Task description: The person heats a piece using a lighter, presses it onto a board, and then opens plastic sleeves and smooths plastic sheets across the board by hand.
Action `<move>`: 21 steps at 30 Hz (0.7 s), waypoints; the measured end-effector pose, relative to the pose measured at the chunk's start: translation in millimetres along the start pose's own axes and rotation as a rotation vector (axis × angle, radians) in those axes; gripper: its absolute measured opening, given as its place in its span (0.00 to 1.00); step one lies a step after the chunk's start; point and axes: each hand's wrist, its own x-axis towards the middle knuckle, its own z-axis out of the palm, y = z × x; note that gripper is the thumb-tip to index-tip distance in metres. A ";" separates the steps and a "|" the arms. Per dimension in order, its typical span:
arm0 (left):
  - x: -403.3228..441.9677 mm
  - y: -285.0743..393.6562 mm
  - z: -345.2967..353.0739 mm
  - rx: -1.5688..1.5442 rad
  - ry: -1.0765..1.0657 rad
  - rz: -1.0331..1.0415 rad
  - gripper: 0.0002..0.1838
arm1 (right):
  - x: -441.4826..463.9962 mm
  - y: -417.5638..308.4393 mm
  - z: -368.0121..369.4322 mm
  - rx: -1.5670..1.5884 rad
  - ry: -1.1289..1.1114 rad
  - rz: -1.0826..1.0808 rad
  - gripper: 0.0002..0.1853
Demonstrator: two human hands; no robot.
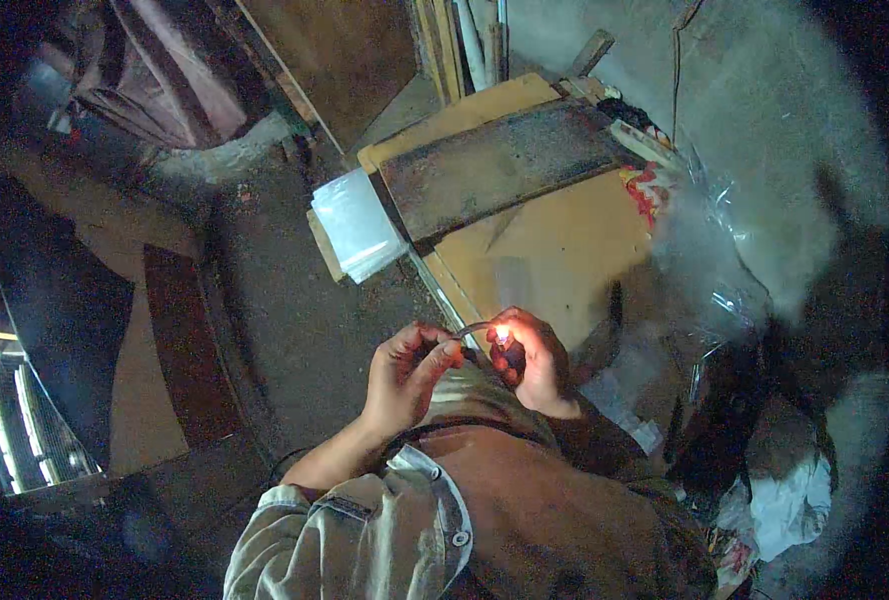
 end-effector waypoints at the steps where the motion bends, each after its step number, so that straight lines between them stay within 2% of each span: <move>1: 0.7 -0.5 0.6 -0.025 0.011 0.004 0.03 | 0.7 1.2 -1.1 0.015 -0.002 -0.016 0.12; 8: 2.7 -0.3 -0.5 -0.009 -0.018 0.011 0.04 | -3.2 -8.8 0.5 -0.006 0.020 0.077 0.12; 11: 3.4 1.4 0.1 0.046 -0.033 0.041 0.04 | -3.9 -12.9 0.4 -0.016 -0.045 0.101 0.11; 13: 3.0 1.4 0.6 0.041 -0.004 0.029 0.01 | -4.5 -14.4 5.7 0.034 0.053 0.139 0.10; 16: 4.6 -0.8 -2.4 0.062 -0.033 0.033 0.01 | -2.5 -10.8 -0.9 0.027 -0.024 0.116 0.10; 21: 3.4 4.1 2.4 0.047 -0.025 0.039 0.04 | -1.8 -8.0 0.4 0.028 0.029 0.121 0.11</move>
